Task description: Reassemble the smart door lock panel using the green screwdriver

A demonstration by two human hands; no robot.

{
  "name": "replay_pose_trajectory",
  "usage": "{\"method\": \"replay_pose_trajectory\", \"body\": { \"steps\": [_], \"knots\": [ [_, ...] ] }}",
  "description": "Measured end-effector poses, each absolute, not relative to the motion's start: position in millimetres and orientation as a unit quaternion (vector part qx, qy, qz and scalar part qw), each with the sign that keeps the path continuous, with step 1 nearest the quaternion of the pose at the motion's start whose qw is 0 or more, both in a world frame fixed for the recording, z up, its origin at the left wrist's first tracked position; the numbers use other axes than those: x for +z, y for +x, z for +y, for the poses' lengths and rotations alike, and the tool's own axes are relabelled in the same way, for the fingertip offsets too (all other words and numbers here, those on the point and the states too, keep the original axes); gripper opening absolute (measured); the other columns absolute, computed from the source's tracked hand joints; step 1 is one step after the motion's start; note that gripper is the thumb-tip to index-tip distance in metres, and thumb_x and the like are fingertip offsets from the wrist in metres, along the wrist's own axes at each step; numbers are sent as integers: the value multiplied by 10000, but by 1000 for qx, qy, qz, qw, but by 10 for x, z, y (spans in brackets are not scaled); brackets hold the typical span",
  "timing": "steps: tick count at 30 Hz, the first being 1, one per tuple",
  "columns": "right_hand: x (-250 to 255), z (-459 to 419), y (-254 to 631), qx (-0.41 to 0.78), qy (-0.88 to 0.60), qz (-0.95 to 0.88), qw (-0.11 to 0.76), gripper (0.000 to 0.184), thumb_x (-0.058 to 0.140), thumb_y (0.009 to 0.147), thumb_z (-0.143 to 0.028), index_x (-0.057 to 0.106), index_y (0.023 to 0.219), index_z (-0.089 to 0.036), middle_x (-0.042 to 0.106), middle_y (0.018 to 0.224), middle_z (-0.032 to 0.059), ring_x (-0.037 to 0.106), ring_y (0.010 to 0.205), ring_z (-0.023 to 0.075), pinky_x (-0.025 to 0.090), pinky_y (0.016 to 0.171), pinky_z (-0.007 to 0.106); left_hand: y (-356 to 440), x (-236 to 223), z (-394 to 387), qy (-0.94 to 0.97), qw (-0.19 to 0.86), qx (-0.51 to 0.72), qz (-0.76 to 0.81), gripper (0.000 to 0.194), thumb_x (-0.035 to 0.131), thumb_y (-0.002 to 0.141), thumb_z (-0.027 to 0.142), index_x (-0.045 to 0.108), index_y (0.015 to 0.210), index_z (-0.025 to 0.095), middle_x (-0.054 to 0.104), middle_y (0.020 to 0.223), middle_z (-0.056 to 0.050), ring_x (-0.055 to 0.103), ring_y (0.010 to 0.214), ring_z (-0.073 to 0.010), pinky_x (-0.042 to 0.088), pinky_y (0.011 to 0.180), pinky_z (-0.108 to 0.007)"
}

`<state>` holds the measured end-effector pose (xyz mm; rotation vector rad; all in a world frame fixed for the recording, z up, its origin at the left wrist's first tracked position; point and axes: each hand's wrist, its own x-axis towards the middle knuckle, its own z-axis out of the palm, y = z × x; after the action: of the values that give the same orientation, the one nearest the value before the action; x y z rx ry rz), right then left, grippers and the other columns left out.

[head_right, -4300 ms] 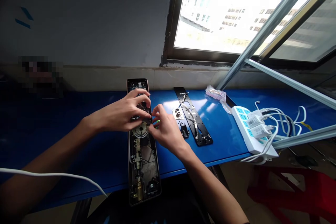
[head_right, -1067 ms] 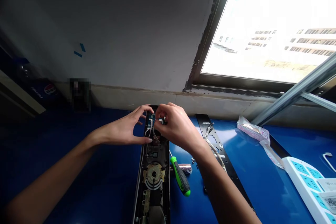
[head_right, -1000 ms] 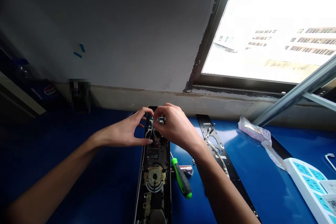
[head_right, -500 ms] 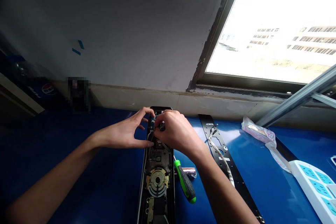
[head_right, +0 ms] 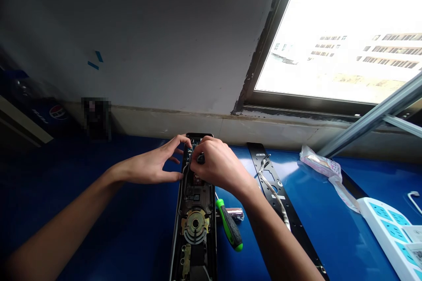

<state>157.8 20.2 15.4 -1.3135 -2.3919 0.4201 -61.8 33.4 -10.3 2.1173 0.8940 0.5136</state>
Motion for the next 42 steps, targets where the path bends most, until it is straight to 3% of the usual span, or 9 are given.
{"method": "replay_pose_trajectory", "body": {
  "steps": [10, 18, 30, 36, 42],
  "knots": [
    [217, 168, 1588, 181, -459, -852, 175, 200, 656, 839, -184, 837, 893, -250, 700, 967, 41, 628, 828, 143, 466, 766, 298, -580, -122, 319, 810, 408, 207, 367, 550, 767, 843, 372, 411, 1257, 309, 418, 1484, -65, 577, 1291, -289, 573, 1038, -486],
    [186, 166, 1601, 178, -467, -849, 172, 152, 713, 845, -215, 825, 943, -243, 696, 973, 51, 664, 900, 181, 483, 822, 321, -609, -117, 335, 811, 415, 200, 361, 513, 712, 872, 306, 400, 1279, 315, 432, 1493, -66, 577, 1306, -284, 566, 1051, -486],
    [192, 163, 1600, 165, -496, -836, 168, 99, 751, 841, -269, 806, 919, -243, 685, 908, 32, 599, 791, 159, 439, 718, 302, -599, -107, 329, 809, 411, 203, 367, 537, 752, 886, 436, 414, 1287, 318, 429, 1496, -60, 574, 1309, -284, 565, 1053, -478],
    [209, 141, 1610, 170, -458, -857, 162, 291, 659, 899, -207, 789, 1143, -293, 667, 1065, 39, 643, 880, 163, 475, 773, 308, -604, -85, 310, 801, 413, 199, 384, 570, 759, 884, 440, 406, 1314, 317, 450, 1480, -72, 630, 1236, -281, 582, 994, -465],
    [216, 130, 1622, 158, -448, -868, 141, 270, 615, 931, -207, 824, 1079, -297, 671, 1111, 56, 679, 954, 189, 485, 801, 329, -602, -88, 308, 803, 413, 199, 380, 554, 752, 891, 431, 399, 1303, 319, 456, 1474, -61, 604, 1268, -267, 567, 1043, -470]
  ]
}}
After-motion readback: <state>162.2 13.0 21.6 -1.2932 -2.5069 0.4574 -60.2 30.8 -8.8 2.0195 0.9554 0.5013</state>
